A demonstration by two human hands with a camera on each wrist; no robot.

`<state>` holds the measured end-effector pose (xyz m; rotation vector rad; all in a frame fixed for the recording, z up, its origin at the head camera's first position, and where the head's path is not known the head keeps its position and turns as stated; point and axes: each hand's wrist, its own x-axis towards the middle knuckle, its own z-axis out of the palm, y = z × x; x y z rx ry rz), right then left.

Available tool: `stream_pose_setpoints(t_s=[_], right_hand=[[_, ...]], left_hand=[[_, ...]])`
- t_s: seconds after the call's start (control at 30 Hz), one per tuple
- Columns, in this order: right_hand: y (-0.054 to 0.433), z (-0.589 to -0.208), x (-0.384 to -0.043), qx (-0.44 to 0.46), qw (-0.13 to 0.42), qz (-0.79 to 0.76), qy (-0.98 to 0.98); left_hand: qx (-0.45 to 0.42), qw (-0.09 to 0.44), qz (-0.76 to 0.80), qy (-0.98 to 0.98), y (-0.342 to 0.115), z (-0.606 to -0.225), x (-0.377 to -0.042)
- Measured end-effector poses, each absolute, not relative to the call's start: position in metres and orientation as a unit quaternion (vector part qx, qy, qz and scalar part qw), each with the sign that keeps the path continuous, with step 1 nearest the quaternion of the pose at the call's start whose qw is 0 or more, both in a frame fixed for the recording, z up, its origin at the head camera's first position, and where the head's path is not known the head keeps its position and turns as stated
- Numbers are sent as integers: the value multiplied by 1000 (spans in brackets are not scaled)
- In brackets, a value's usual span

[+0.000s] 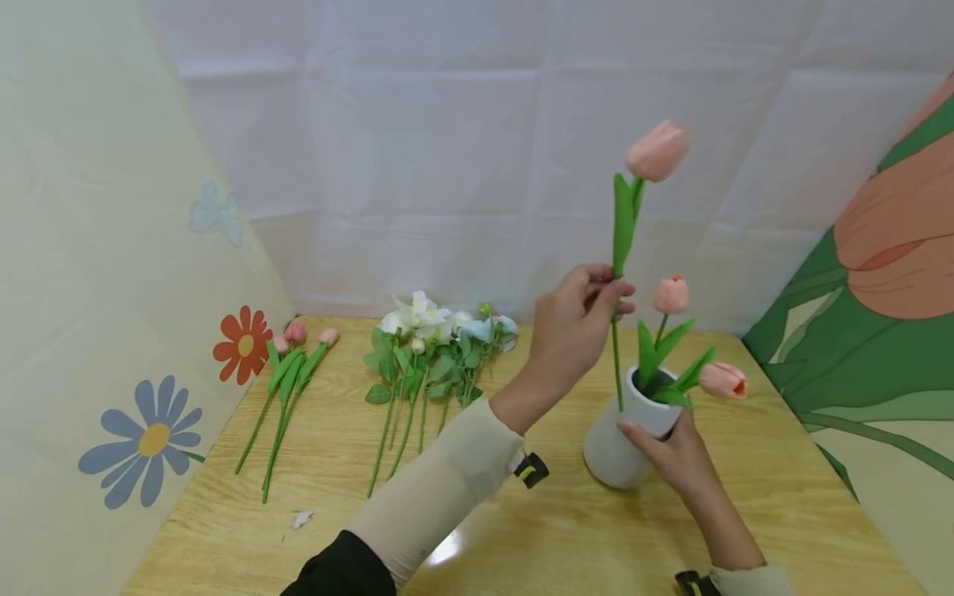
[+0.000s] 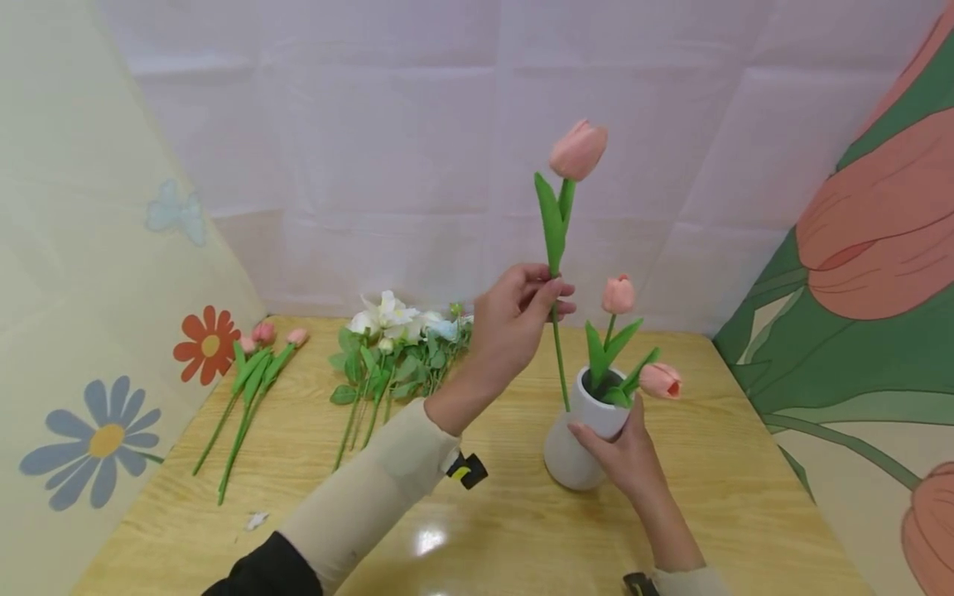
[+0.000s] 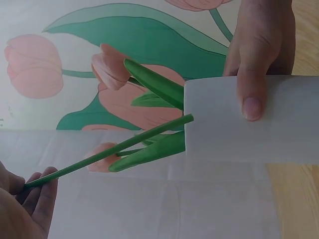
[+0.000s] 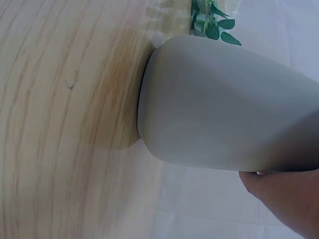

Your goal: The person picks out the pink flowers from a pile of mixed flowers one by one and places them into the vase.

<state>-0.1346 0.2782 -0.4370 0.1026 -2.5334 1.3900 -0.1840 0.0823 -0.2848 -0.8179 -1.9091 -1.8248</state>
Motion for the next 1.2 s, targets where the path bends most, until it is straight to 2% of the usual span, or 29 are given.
stream_pose_setpoints(t_s=[0.67,0.87,1.2], right_hand=[[279,-439,-133,39,136,484,-864],[277,-439,-133,35,144,486,-861],[277,-438,-134,58,143,497,-854]], left_hand=[[-296,274,-600,-691,113,-281,-192],[-291,271,-583,-709,123,-290,-191],[-319,223,-571,-723,132,-307,-190]])
